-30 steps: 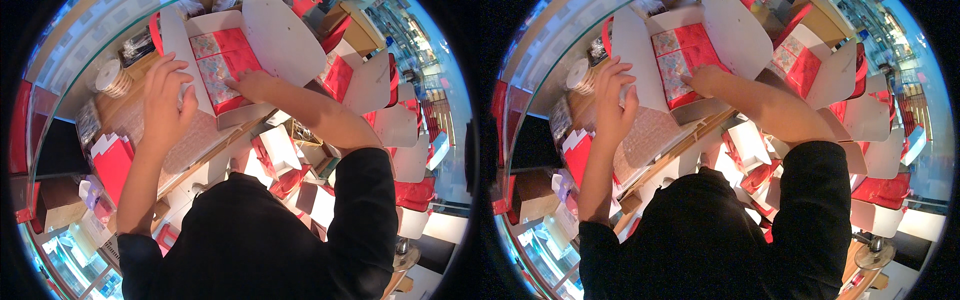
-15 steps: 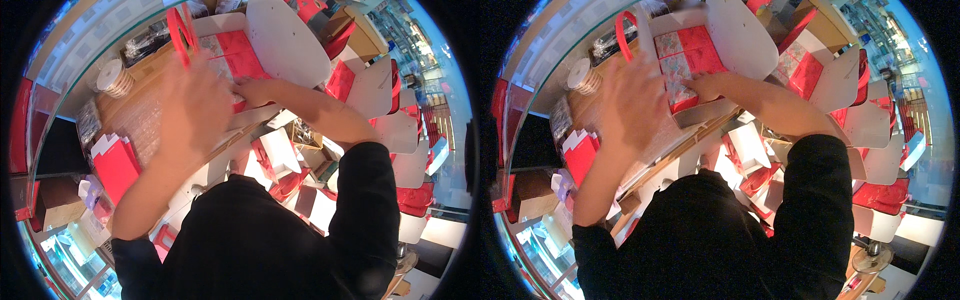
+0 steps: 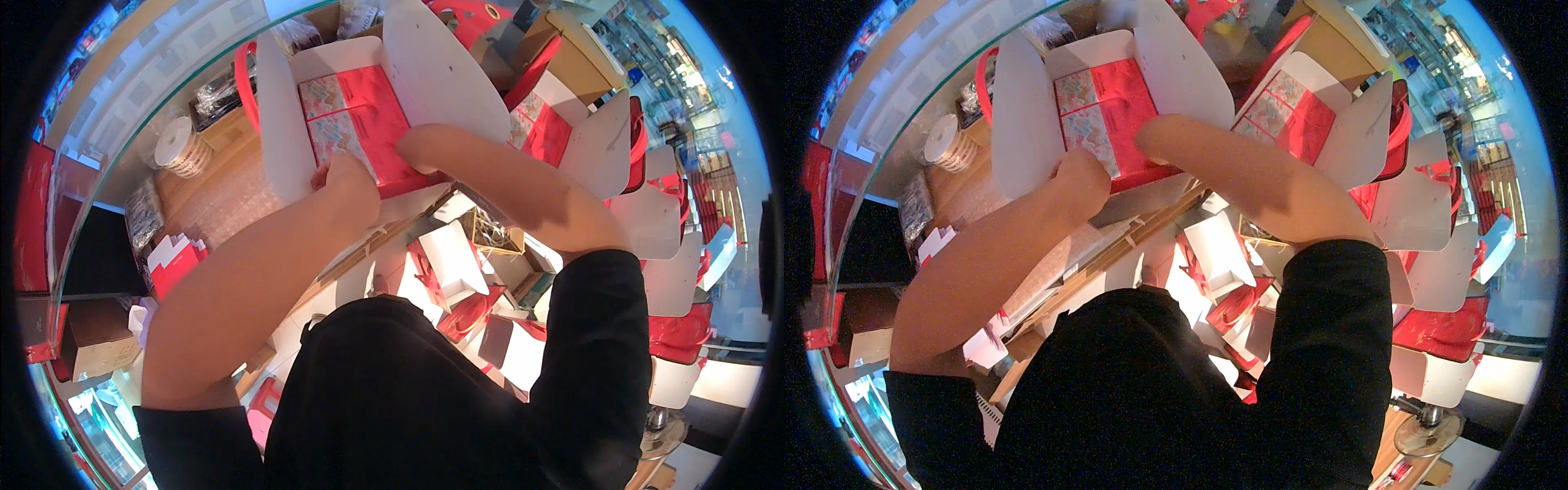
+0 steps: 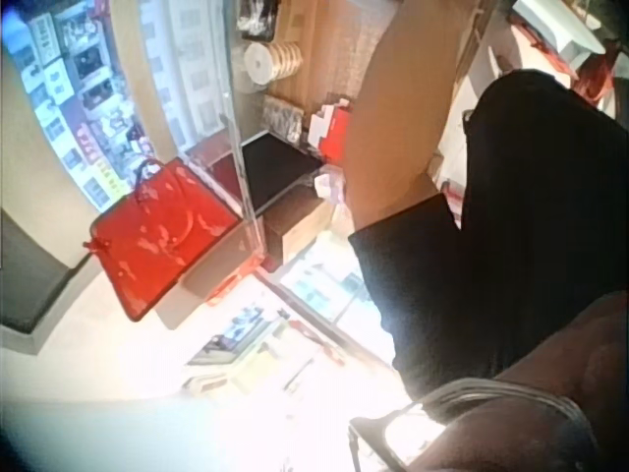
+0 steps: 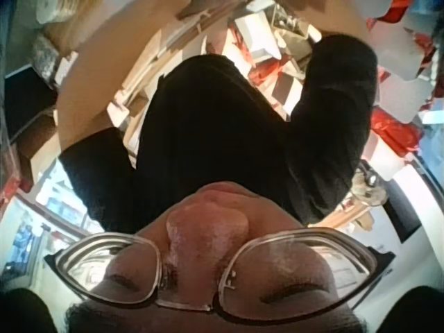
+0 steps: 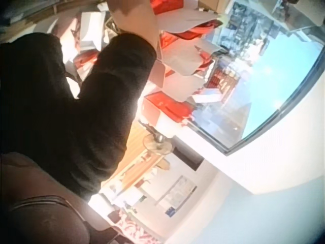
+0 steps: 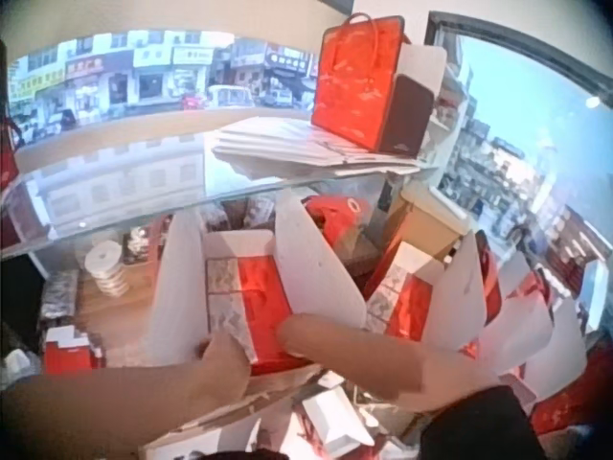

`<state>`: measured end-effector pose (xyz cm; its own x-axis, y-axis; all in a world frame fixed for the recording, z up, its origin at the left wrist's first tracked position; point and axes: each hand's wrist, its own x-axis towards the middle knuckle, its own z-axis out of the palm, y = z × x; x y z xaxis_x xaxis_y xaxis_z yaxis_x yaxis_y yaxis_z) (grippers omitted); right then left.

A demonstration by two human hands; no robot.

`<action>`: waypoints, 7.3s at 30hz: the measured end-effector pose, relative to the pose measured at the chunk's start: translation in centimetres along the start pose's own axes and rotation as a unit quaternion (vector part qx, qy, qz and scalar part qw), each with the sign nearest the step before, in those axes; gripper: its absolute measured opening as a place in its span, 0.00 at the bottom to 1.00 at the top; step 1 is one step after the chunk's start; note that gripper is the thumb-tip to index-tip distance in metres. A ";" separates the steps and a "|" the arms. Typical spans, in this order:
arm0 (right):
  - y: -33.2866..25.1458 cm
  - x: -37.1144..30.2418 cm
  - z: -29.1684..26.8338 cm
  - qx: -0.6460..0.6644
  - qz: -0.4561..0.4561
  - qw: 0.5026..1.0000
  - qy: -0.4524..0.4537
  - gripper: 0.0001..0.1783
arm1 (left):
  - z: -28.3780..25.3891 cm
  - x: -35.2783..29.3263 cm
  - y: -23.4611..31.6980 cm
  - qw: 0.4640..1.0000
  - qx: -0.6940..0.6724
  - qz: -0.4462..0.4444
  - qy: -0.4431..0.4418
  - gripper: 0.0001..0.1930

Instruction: The person assembles small red cardboard boxes by hand. They fold the flaps of the flat-packed boxes into shape, close the lids, and place the finished boxes into a larger white shipping carton. The process is repeated for multiple units.

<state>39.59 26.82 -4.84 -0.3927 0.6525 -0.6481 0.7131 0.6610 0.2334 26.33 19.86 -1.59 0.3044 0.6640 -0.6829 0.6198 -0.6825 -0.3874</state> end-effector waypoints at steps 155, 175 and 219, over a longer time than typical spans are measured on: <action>-29.2 -11.5 -2.7 0.594 -0.203 0.547 0.554 0.42 | 22.1 3.0 7.2 0.143 -0.911 0.147 0.357 0.24; -30.4 -7.2 16.2 0.885 -0.014 0.411 0.219 0.24 | 25.4 -12.7 11.3 0.466 -0.782 0.177 0.374 0.19; 1.1 -53.9 51.5 0.200 0.811 0.246 0.492 0.39 | 11.8 -4.6 24.5 0.874 -0.367 0.310 0.066 0.23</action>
<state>91.48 -26.73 -6.95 0.7859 -0.1589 0.5976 0.3180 -0.7249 -0.6110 31.58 -3.52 -15.21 0.7979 0.2984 -0.5238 0.5882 -0.5758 0.5679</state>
